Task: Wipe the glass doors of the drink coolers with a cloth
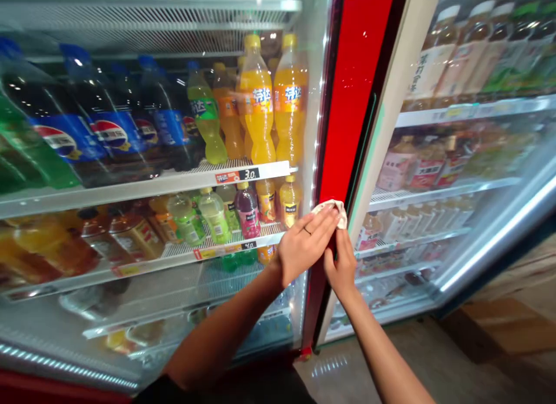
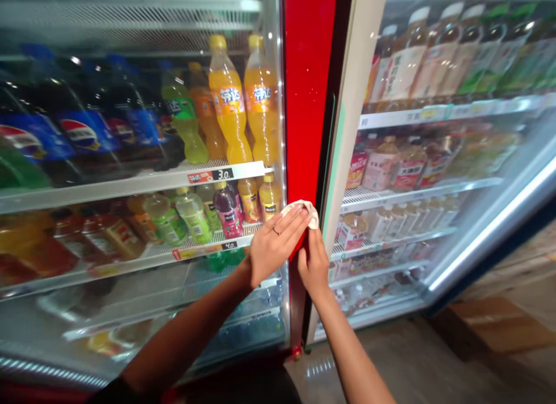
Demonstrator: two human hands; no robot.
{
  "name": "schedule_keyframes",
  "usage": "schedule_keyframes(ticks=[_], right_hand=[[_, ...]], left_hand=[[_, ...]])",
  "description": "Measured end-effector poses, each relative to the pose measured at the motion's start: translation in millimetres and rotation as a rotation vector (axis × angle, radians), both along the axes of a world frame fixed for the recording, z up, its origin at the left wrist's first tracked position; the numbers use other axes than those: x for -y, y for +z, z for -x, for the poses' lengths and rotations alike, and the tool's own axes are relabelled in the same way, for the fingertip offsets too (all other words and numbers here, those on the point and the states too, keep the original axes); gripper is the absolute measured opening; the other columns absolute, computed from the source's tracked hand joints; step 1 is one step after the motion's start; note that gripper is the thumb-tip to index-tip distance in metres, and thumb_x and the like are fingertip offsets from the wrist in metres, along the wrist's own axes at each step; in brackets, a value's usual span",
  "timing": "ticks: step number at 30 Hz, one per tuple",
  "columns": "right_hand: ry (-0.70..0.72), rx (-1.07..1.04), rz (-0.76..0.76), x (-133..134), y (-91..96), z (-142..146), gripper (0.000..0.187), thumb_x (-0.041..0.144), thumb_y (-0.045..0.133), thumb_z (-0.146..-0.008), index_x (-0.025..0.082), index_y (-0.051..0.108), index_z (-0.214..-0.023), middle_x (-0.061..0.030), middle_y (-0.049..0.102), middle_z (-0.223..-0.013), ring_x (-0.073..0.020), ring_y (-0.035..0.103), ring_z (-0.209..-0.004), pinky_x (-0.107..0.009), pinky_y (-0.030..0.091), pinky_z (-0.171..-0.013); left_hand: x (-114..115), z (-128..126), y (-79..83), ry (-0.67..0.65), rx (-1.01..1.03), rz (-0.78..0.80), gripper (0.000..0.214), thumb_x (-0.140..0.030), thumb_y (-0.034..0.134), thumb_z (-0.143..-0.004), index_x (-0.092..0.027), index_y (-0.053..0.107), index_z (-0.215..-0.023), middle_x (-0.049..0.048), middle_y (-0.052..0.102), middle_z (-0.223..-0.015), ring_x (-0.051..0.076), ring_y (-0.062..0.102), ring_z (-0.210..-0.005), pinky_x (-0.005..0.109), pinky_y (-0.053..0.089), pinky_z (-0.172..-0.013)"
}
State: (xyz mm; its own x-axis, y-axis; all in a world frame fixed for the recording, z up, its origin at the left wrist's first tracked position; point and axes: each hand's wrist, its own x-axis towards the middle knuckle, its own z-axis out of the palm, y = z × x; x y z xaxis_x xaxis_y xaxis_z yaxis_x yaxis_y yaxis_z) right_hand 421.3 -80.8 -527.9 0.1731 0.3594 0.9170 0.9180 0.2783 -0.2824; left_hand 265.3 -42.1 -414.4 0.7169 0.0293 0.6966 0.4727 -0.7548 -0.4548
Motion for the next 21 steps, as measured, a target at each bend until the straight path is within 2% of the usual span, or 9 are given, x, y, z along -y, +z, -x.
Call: schedule_keyframes(ticks=[4,6,9,12,16,18,21], right_hand=[[-0.086,0.018,-0.09,-6,-2.4,1,0.081,0.013,0.044,-0.103,0.036,0.016,-0.176,-0.003,0.041,-0.175,-0.0329,0.054,-0.153,-0.056,0.05,-0.126],[-0.093,0.011,-0.144,-6,0.4,1,0.08,0.013,0.042,-0.103,0.036,0.017,-0.176,-0.0016,0.044,-0.174,-0.0307,0.058,-0.15,-0.052,0.053,-0.124],[-0.114,-0.001,-0.258,-8,5.3,-2,0.079,0.012,0.042,-0.101,0.034,0.024,-0.175,-0.0026,0.054,-0.167,-0.0281,0.067,-0.141,-0.047,0.06,-0.117],[-0.046,-0.012,-0.329,-16,8.3,-10,0.076,0.012,0.042,-0.099,0.033,0.035,-0.171,-0.0017,0.058,-0.164,-0.0281,0.066,-0.142,-0.05,0.059,-0.119],[0.057,0.056,-0.43,-31,10.3,-21,0.073,0.012,0.039,-0.099,0.033,0.039,-0.17,-0.0017,0.064,-0.159,-0.0261,0.067,-0.14,-0.052,0.057,-0.12],[0.029,0.165,-0.425,-36,9.8,-23,0.073,0.012,0.039,-0.099,0.032,0.04,-0.169,-0.0015,0.059,-0.164,-0.0259,0.061,-0.147,-0.052,0.051,-0.126],[-0.031,0.285,-0.387,-44,4.4,-18,0.074,0.015,0.04,-0.101,0.027,0.03,-0.173,-0.0015,0.037,-0.178,-0.0281,0.037,-0.164,-0.056,0.034,-0.136]], left_hand=[[-9,-15,-19.5,-0.03,0.107,0.095,0.066,-0.012,0.046,-0.106,-0.011,0.033,-0.171,0.0099,0.043,-0.173,0.026,0.026,-0.168,0.047,0.034,-0.138],[-12,-23,-25.9,-0.038,0.19,0.081,0.064,-0.013,0.044,-0.107,-0.009,0.035,-0.17,0.0121,0.044,-0.173,0.028,0.028,-0.168,0.05,0.033,-0.139],[-16,-33,-31.1,-0.102,0.288,-0.001,0.061,-0.012,0.043,-0.106,-0.009,0.04,-0.168,0.0128,0.053,-0.167,0.029,0.035,-0.165,0.053,0.03,-0.139],[-26,-40,-29.1,-0.17,0.352,-0.076,0.066,-0.012,0.044,-0.104,-0.014,0.039,-0.169,0.0109,0.055,-0.167,0.032,0.034,-0.166,0.059,0.027,-0.139],[-43,-48,-14.5,-0.18,0.394,-0.187,0.064,-0.013,0.045,-0.102,-0.013,0.045,-0.166,0.0127,0.055,-0.166,0.038,0.032,-0.165,0.063,0.026,-0.138],[-49,-50,-7.5,-0.18,0.407,-0.242,0.06,-0.014,0.045,-0.102,-0.012,0.05,-0.162,0.0135,0.058,-0.163,0.038,0.038,-0.163,0.062,0.026,-0.137],[-56,-48,-5.9,-0.193,0.369,-0.311,0.056,-0.015,0.044,-0.104,-0.013,0.054,-0.159,0.0138,0.061,-0.16,0.037,0.044,-0.159,0.06,0.028,-0.137]])
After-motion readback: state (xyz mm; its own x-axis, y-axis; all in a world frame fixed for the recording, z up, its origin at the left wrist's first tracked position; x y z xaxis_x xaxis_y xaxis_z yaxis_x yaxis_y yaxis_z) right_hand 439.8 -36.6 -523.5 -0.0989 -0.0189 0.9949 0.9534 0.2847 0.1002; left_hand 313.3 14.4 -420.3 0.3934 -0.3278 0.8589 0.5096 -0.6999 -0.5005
